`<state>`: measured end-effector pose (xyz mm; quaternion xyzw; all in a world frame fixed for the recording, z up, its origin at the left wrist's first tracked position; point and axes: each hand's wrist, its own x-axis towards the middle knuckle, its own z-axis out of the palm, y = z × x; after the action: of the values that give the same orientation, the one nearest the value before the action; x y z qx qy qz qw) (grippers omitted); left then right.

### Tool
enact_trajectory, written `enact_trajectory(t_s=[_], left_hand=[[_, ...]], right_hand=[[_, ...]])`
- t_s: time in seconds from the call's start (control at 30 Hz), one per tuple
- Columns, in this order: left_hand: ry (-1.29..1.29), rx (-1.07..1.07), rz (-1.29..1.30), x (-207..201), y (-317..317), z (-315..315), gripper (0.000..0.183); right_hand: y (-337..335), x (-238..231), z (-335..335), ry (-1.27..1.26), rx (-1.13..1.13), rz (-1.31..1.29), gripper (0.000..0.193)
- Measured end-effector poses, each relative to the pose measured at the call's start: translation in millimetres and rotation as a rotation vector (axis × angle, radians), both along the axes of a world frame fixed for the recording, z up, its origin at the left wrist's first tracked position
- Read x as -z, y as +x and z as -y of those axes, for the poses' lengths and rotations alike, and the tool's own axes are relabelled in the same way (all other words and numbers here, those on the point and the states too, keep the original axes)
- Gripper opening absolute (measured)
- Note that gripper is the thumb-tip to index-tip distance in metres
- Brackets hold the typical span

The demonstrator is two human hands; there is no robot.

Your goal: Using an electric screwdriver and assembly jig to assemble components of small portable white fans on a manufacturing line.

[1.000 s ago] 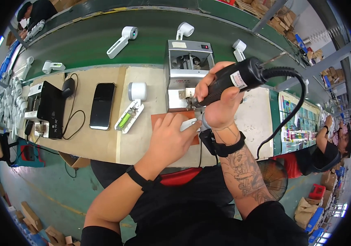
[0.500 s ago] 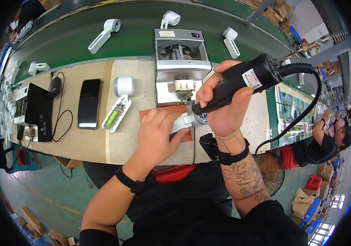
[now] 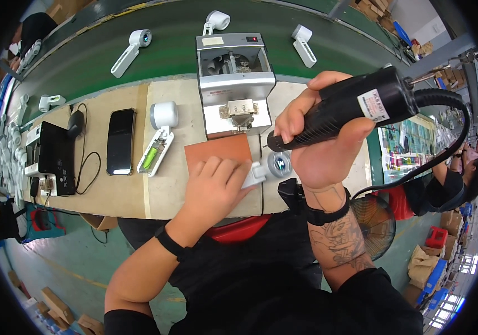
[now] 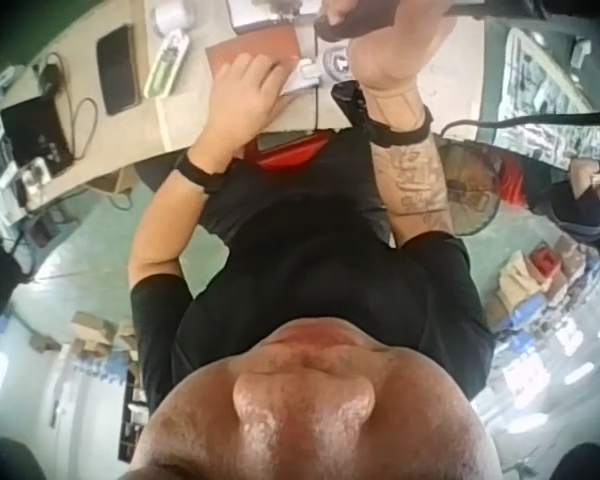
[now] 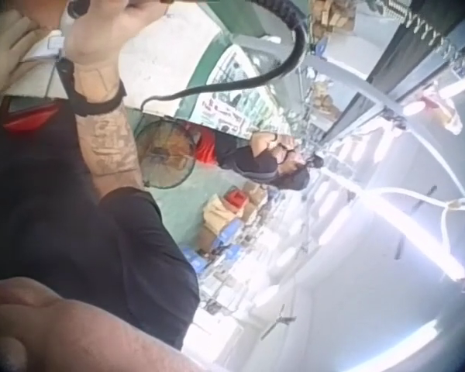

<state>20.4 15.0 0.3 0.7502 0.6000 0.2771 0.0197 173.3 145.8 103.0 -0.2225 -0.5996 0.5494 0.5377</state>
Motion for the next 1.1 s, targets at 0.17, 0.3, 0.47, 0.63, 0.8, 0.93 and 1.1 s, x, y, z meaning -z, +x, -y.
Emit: enact_trajectory(t_s=[0.17,0.3,0.47,0.63,0.8,0.93,1.1], left_hand=[[-0.067,0.005,0.175,-21.2,4.1,3.5,0.036],[-0.108,-0.071,0.126,-31.6,-6.2,-7.4,0.022],[-0.059,-0.071,0.373,-26.4,-8.5,-16.1,0.021],[-0.027,-0.105,0.249,-24.4,-13.0,-22.2,0.023],[0.024,-0.175,0.322,-14.6,0.8,-24.3,0.012],[0.048,-0.167,0.294,-6.8,1.6,-20.2,0.014],[0.053,-0.051,0.201,-12.2,-7.0,-14.9,0.022]], right_hand=[[13.8,-8.5,6.8,-0.032,-0.018,-0.120,0.103],[8.8,-15.3,8.5,-0.031,-0.038,-0.225,0.104],[-4.1,-20.1,13.1,0.002,0.001,-0.139,0.103],[-6.2,-13.0,9.9,-0.022,-0.035,-0.174,0.103],[-10.1,-12.6,9.0,-0.015,-0.018,-0.151,0.103],[-12.0,-10.4,8.1,0.021,-0.007,-0.059,0.102],[-16.2,7.1,4.0,0.013,-0.017,-0.047,0.097]])
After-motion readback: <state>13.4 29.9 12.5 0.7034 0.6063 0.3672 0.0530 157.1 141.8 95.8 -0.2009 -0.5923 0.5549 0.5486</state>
